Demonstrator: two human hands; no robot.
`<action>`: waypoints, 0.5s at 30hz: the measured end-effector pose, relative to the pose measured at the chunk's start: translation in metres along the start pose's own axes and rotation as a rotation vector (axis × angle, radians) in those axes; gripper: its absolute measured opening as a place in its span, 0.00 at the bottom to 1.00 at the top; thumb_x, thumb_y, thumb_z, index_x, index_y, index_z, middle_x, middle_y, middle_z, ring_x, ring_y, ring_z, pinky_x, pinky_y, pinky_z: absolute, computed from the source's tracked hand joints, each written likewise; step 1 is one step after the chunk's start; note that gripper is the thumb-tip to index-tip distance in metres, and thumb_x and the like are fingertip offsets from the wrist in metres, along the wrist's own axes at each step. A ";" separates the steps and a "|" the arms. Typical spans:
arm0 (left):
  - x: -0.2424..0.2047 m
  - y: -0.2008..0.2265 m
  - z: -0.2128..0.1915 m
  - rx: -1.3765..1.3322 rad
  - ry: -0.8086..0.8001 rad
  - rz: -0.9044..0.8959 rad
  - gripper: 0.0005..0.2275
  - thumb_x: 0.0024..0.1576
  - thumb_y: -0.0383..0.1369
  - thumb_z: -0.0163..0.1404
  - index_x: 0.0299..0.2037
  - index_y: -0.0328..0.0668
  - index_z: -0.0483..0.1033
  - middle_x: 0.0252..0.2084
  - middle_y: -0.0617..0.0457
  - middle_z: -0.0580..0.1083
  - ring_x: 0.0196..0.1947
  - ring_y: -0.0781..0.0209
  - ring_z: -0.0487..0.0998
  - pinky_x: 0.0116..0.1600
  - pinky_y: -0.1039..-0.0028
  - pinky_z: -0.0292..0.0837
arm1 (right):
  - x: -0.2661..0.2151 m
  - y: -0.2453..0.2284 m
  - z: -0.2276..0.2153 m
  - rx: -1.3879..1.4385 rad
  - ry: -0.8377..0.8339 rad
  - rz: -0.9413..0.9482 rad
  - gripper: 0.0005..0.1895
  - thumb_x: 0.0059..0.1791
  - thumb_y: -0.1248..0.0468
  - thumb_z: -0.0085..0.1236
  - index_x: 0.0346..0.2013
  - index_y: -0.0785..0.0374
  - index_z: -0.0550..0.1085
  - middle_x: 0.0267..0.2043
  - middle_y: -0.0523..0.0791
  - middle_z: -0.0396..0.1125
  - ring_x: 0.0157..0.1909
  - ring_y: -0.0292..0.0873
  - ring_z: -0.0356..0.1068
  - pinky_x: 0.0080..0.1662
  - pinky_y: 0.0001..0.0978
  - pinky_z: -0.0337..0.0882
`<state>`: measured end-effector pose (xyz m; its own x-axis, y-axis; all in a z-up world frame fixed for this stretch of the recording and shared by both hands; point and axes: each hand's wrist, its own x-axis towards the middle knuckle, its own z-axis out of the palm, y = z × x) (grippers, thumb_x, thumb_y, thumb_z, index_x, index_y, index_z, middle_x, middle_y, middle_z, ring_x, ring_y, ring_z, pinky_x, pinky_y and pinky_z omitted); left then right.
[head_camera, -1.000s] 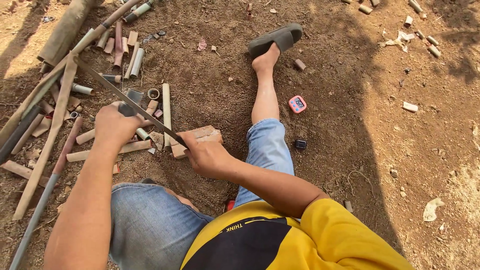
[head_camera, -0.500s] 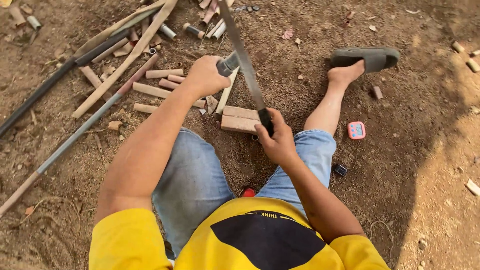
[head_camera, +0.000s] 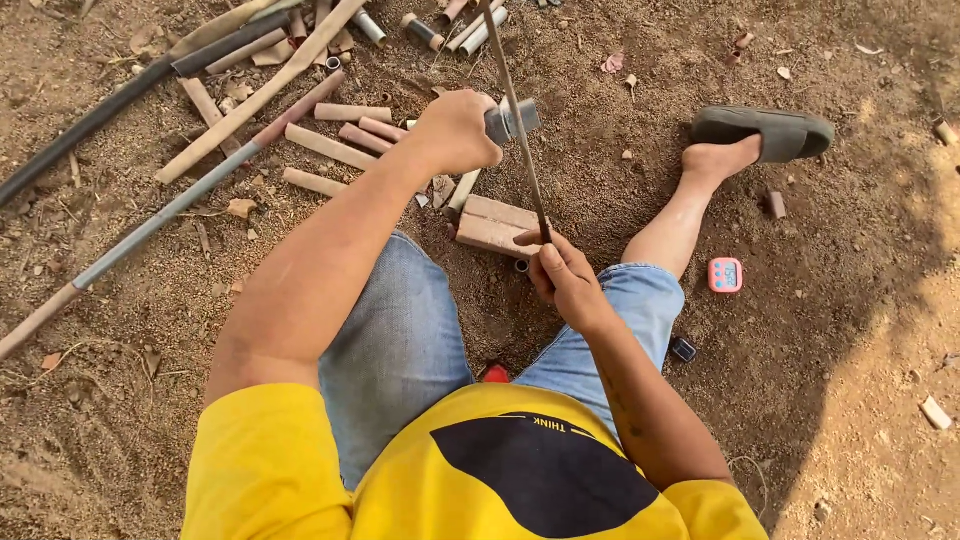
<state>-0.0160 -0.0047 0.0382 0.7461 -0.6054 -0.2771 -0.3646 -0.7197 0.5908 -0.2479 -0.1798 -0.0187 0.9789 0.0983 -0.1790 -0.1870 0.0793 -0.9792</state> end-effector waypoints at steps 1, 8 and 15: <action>-0.002 0.005 -0.002 0.000 -0.041 -0.019 0.03 0.53 0.28 0.58 0.33 0.45 0.77 0.28 0.57 0.74 0.27 0.64 0.73 0.35 0.77 0.71 | 0.001 -0.001 0.000 -0.063 -0.013 0.008 0.22 0.63 0.51 0.35 0.61 0.60 0.71 0.20 0.36 0.55 0.20 0.31 0.50 0.26 0.23 0.51; 0.006 -0.005 0.006 0.087 0.014 0.050 0.03 0.50 0.32 0.57 0.29 0.44 0.79 0.31 0.52 0.77 0.29 0.58 0.77 0.37 0.69 0.77 | 0.004 0.005 0.003 0.066 0.017 0.077 0.29 0.61 0.44 0.35 0.58 0.64 0.72 0.21 0.38 0.53 0.21 0.33 0.48 0.25 0.25 0.49; 0.008 -0.003 0.008 0.022 -0.024 -0.027 0.06 0.48 0.32 0.59 0.33 0.42 0.82 0.28 0.52 0.78 0.26 0.59 0.78 0.35 0.70 0.77 | 0.005 0.005 0.002 0.032 0.021 0.067 0.30 0.61 0.43 0.33 0.55 0.64 0.73 0.20 0.37 0.51 0.19 0.33 0.48 0.24 0.24 0.48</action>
<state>-0.0135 -0.0100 0.0286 0.7422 -0.5935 -0.3114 -0.3568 -0.7432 0.5660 -0.2439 -0.1767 -0.0240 0.9657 0.0833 -0.2461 -0.2541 0.1049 -0.9615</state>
